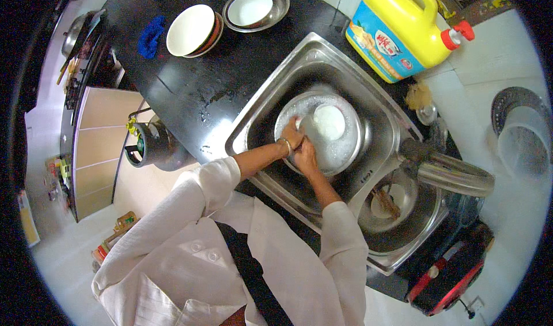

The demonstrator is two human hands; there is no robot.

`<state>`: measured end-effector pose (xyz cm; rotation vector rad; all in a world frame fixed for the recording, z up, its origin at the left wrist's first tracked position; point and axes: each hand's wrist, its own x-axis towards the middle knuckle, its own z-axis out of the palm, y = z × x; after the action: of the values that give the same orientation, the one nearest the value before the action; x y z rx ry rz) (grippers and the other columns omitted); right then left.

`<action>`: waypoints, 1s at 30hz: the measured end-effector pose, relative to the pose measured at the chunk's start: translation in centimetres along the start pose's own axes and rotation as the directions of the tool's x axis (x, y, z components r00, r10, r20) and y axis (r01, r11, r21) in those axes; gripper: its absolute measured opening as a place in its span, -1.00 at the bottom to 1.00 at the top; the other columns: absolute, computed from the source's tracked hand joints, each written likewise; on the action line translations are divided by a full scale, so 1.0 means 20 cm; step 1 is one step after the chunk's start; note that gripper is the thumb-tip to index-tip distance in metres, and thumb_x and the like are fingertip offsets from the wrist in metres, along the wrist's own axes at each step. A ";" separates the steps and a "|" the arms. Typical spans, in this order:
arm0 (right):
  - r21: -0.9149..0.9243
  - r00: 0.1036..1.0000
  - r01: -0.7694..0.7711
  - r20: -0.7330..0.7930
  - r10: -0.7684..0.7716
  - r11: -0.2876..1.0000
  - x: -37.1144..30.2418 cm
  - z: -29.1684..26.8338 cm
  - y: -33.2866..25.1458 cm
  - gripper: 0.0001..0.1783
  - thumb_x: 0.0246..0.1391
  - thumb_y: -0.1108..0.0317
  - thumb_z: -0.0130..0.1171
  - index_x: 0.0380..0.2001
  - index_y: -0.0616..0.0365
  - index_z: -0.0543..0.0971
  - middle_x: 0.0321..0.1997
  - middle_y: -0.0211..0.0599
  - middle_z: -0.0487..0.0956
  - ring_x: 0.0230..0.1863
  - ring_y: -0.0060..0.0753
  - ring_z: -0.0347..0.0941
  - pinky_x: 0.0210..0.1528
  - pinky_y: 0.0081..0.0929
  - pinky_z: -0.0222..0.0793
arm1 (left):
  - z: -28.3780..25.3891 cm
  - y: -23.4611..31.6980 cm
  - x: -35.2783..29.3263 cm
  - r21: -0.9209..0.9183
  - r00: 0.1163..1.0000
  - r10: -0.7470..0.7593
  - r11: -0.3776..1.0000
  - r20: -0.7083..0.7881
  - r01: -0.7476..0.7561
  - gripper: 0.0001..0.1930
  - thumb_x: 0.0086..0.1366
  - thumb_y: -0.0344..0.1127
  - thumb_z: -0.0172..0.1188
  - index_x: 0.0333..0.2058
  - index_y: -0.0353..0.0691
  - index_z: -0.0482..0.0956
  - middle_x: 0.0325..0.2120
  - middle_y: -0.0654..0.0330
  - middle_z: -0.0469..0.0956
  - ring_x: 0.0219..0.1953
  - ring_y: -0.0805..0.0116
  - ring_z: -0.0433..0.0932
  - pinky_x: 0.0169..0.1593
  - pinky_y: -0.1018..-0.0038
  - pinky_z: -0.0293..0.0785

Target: The person washes various dishes, including bowls, plates, and a metal tray, in a kitchen sink using a sponge and soap. They scrub each item individually and place the cleaned items into the adjacent sink basin.

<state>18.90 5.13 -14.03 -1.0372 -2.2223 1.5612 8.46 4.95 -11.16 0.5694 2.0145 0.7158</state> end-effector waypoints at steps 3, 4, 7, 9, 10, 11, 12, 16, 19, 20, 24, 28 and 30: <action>0.041 0.992 0.102 -0.079 -0.099 0.994 0.04 0.01 -0.11 -0.67 -0.11 0.43 -0.11 -0.20 0.30 0.35 -0.19 0.11 0.39 -0.13 0.05 0.29 -0.11 -0.26 0.24 | 0.04 -0.01 0.07 0.092 0.999 0.039 0.995 -0.037 -0.035 -0.61 0.15 -0.25 -0.11 -0.04 -0.19 0.17 -0.30 -0.21 0.41 -0.20 -0.14 0.38 -0.13 0.20 0.30; -0.101 0.951 0.305 -0.020 -0.308 0.947 0.03 0.03 0.06 -0.67 -0.10 0.43 -0.13 -0.19 0.29 0.36 -0.18 0.06 0.40 -0.13 -0.02 0.31 -0.09 -0.30 0.23 | 0.07 -0.03 0.14 0.165 0.997 0.069 0.984 -0.017 -0.066 -0.62 0.13 -0.28 -0.12 -0.06 -0.23 0.20 -0.31 -0.18 0.43 -0.23 -0.12 0.40 -0.14 0.20 0.32; -0.460 0.944 0.314 0.243 -0.223 0.831 -0.03 -0.09 0.30 -0.61 -0.10 0.44 -0.15 -0.13 0.34 0.32 -0.07 0.09 0.33 -0.02 0.00 0.25 -0.01 -0.27 0.18 | 0.13 -0.16 0.49 0.666 0.846 0.115 0.565 0.521 -0.488 -0.54 0.11 -0.21 -0.12 -0.04 -0.35 0.22 -0.19 -0.16 0.37 -0.12 -0.04 0.35 -0.04 0.26 0.26; -0.724 0.928 0.373 0.292 -0.233 0.580 0.02 -0.09 0.51 -0.60 -0.11 0.44 -0.16 -0.13 0.34 0.32 -0.10 0.09 0.36 -0.05 -0.05 0.28 -0.03 -0.32 0.20 | 0.17 -0.24 0.57 0.668 0.804 0.107 0.498 0.585 -0.553 -0.48 0.11 -0.12 -0.11 -0.03 -0.40 0.22 -0.12 -0.17 0.33 -0.04 -0.01 0.31 0.03 0.26 0.20; -0.624 0.931 0.340 0.118 -0.346 0.703 0.06 -0.07 0.28 -0.63 -0.12 0.42 -0.11 -0.19 0.36 0.37 -0.09 0.12 0.35 -0.05 -0.03 0.27 -0.05 -0.29 0.22 | 0.16 -0.39 0.60 0.581 0.912 0.147 0.729 0.383 -0.362 -0.46 0.10 -0.09 -0.10 -0.03 -0.40 0.23 -0.11 -0.17 0.32 -0.02 -0.02 0.29 0.04 0.24 0.18; -0.621 0.982 0.176 0.059 -0.178 0.764 0.02 -0.11 0.21 -0.65 -0.12 0.41 -0.09 -0.22 0.37 0.38 -0.11 0.11 0.36 -0.06 -0.02 0.28 -0.07 -0.29 0.22 | 0.18 -0.22 0.43 0.390 0.970 0.111 0.901 0.215 -0.189 -0.51 0.10 -0.10 -0.09 -0.09 -0.37 0.28 -0.17 -0.17 0.36 -0.09 -0.07 0.32 0.00 0.24 0.21; -0.598 0.999 0.033 0.018 -0.029 0.801 0.00 -0.12 0.10 -0.66 -0.13 0.41 -0.06 -0.24 0.38 0.39 -0.13 0.10 0.38 -0.08 -0.01 0.29 -0.09 -0.28 0.23 | 0.09 -0.01 0.20 0.104 0.997 0.072 0.992 0.010 -0.073 -0.55 0.10 -0.10 -0.08 -0.14 -0.33 0.34 -0.22 -0.16 0.40 -0.15 -0.12 0.36 -0.04 0.24 0.25; 0.135 0.961 -0.222 -0.137 0.240 0.966 0.01 -0.08 -0.24 -0.74 -0.15 0.42 -0.01 -0.38 0.41 0.42 -0.35 0.08 0.46 -0.25 0.02 0.38 -0.21 -0.26 0.25 | 0.07 -0.04 0.07 0.013 0.987 0.109 0.994 -0.117 -0.108 -0.52 0.10 -0.04 -0.08 -0.11 -0.30 0.33 -0.21 -0.21 0.37 -0.13 -0.13 0.34 -0.08 0.22 0.28; -0.130 0.999 -0.047 -0.009 0.046 0.990 -0.03 0.01 0.16 -0.71 -0.10 0.47 -0.11 -0.25 0.37 0.37 -0.20 0.07 0.39 -0.13 -0.03 0.30 -0.08 -0.27 0.17 | 0.16 -0.24 0.32 0.397 0.974 0.221 0.890 0.054 -0.224 -0.56 0.06 -0.09 -0.03 -0.16 -0.29 0.40 -0.22 -0.16 0.39 -0.17 -0.07 0.39 -0.09 0.24 0.32; -0.206 0.997 -0.077 0.003 0.079 0.976 -0.03 -0.02 0.22 -0.68 -0.10 0.47 -0.12 -0.21 0.36 0.34 -0.14 0.07 0.33 -0.07 -0.04 0.24 -0.03 -0.28 0.11 | 0.11 -0.07 0.22 0.276 0.992 0.120 0.953 0.045 -0.128 -0.58 0.03 -0.12 0.00 -0.18 -0.29 0.43 -0.23 -0.12 0.42 -0.18 -0.03 0.42 -0.08 0.25 0.33; -0.488 0.980 -0.064 0.135 0.147 0.871 0.08 -0.04 0.24 -0.54 -0.08 0.46 -0.17 -0.03 0.32 0.21 0.10 0.10 0.10 0.14 -0.08 0.01 0.16 -0.32 -0.11 | 0.12 -0.18 0.48 0.637 0.849 0.224 0.577 0.478 -0.511 -0.54 0.03 -0.11 0.00 -0.14 -0.28 0.37 -0.28 -0.13 0.44 -0.18 -0.05 0.41 -0.08 0.26 0.32; -0.296 0.944 -0.283 0.081 0.320 0.912 0.09 -0.09 -0.05 -0.62 -0.10 0.52 -0.14 -0.11 0.31 0.30 -0.11 0.06 0.34 -0.04 -0.19 0.25 0.02 -0.39 0.12 | -0.02 0.01 0.08 0.195 0.969 0.245 0.950 0.021 -0.244 -0.44 0.03 -0.02 -0.02 -0.05 -0.28 0.25 -0.26 -0.17 0.42 -0.15 -0.10 0.38 -0.04 0.27 0.27; 0.470 0.966 -0.074 -0.185 0.180 0.879 0.07 -0.01 -0.10 -0.66 -0.12 0.52 -0.09 -0.18 0.28 0.35 -0.33 -0.05 0.44 -0.22 -0.43 0.34 -0.15 -0.47 0.23 | -0.02 0.03 0.08 0.138 0.984 0.163 0.975 0.074 -0.172 -0.45 0.05 -0.06 -0.06 -0.02 -0.25 0.21 -0.18 -0.24 0.34 -0.10 -0.16 0.31 -0.01 0.23 0.23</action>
<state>17.12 5.84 -12.53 -1.1555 -1.5502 1.8026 7.50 6.30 -11.48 0.8449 1.9866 0.6465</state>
